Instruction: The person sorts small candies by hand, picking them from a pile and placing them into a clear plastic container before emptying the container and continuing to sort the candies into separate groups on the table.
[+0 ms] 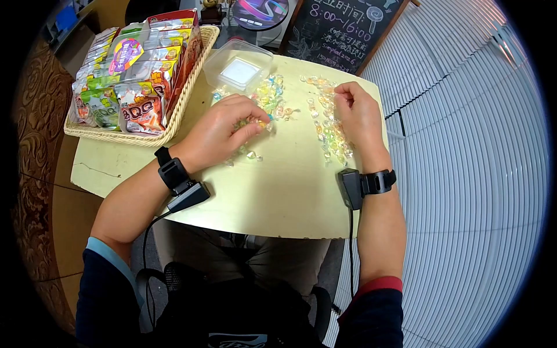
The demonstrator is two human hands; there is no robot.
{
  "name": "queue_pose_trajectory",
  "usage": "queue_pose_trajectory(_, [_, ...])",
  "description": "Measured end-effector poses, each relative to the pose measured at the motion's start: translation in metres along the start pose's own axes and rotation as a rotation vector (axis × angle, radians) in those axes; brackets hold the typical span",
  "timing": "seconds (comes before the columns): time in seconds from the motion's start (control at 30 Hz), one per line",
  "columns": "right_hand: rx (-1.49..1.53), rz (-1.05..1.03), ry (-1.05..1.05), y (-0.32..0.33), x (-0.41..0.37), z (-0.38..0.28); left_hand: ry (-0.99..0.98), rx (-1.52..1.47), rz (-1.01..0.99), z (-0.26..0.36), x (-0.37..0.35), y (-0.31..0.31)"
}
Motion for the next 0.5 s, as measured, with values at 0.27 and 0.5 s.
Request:
queue_pose_trajectory(0.27, [-0.022, -0.007, 0.014, 0.003, -0.004, -0.008, -0.048, 0.023, 0.004, -0.003, -0.001, 0.001])
queue_pose_trajectory(0.5, [0.037, -0.309, 0.54, -0.024, -0.054, -0.072, 0.143, -0.07, 0.11, 0.006, 0.001, 0.014])
Point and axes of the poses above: each hand's wrist, its own x-axis towards the middle knuckle, its own y-axis out of the back of the hand, z = x × y, the point moved 4 cm from there along x, towards the middle knuckle, and after that the axes turned 7 degrees about -y, right-handed, at the moved point
